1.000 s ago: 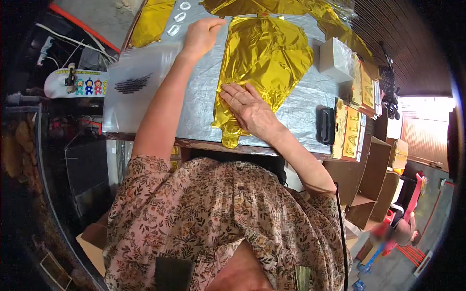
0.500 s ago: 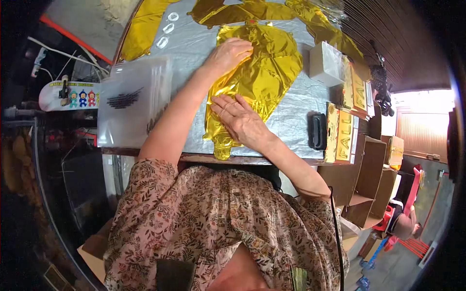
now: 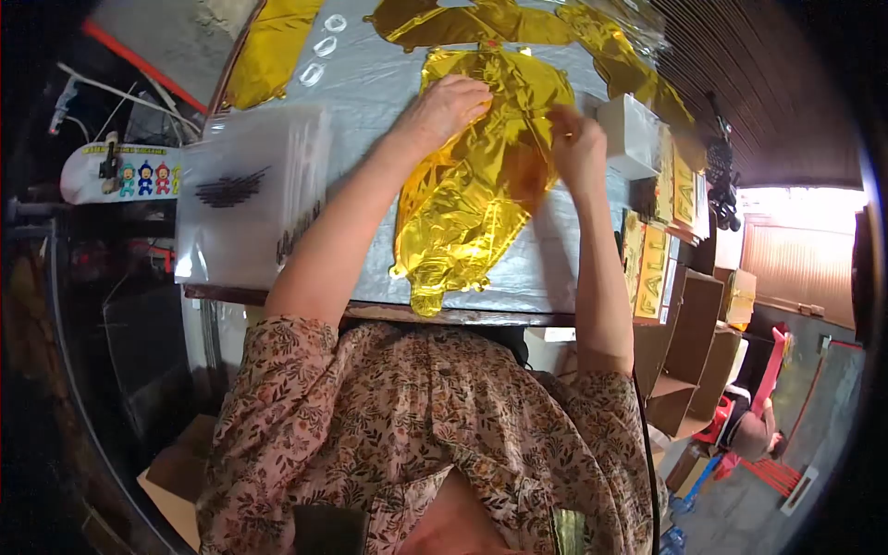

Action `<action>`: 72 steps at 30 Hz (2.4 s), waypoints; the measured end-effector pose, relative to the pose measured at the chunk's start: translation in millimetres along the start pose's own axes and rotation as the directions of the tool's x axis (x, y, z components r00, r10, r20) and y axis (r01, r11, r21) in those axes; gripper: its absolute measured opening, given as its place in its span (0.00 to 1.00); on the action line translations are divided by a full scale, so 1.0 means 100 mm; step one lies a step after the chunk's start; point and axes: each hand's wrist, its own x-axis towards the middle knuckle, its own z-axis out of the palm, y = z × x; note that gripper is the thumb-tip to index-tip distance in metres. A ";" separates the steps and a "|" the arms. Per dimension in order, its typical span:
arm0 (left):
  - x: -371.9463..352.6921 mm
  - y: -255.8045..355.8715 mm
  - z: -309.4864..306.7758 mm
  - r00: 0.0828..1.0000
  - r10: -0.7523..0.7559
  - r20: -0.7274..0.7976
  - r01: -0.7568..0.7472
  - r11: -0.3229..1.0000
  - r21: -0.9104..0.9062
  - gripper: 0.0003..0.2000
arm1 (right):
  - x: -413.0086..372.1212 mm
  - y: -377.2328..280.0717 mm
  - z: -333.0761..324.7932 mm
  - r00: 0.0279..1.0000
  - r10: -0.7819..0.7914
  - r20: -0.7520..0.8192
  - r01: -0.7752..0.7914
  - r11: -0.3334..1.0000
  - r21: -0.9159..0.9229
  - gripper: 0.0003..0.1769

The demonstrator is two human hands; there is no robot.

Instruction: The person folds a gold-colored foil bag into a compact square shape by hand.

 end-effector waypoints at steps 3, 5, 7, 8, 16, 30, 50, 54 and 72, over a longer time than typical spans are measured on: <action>-0.01 0.00 0.02 1.000 -0.019 0.006 0.019 1.000 -0.011 0.12 | 0.29 0.32 -0.02 0.981 0.195 0.015 -0.179 0.927 -0.330 0.19; -0.02 -0.01 -0.01 0.998 -0.032 0.051 0.030 0.999 0.031 0.14 | 0.46 0.60 0.15 0.970 0.235 0.058 -0.187 0.881 -0.434 0.19; -0.01 0.00 -0.03 0.995 -0.061 0.079 0.061 0.998 0.006 0.15 | 0.61 0.68 0.28 0.958 0.270 0.100 -0.181 0.835 -0.520 0.19; -0.01 0.01 -0.04 0.993 -0.070 0.093 0.069 0.998 0.011 0.16 | 0.66 0.67 0.35 0.959 0.279 0.055 -0.203 0.805 -0.557 0.21; -0.03 0.12 -0.08 0.993 -0.077 0.085 0.070 0.994 0.082 0.20 | 1.02 0.63 0.36 0.904 0.420 0.081 -0.345 0.827 -0.444 0.27; -0.03 0.16 -0.08 0.982 -0.093 0.161 0.054 0.971 0.232 0.18 | 1.15 -0.13 0.06 0.910 0.324 0.258 -0.411 0.782 0.469 0.17; 0.02 0.20 -0.12 0.942 -0.205 0.265 0.127 0.951 0.283 0.17 | -0.09 0.22 0.70 0.988 -0.108 0.110 0.140 0.926 -0.350 0.25; 0.02 0.20 -0.13 0.944 -0.204 0.261 0.128 0.952 0.279 0.17 | -0.09 0.20 0.70 0.987 -0.124 0.100 0.150 0.934 -0.325 0.26; 0.01 0.22 -0.14 0.963 -0.177 0.204 0.131 0.967 0.221 0.23 | -0.08 0.10 0.68 0.980 -0.123 0.157 0.171 0.923 -0.344 0.30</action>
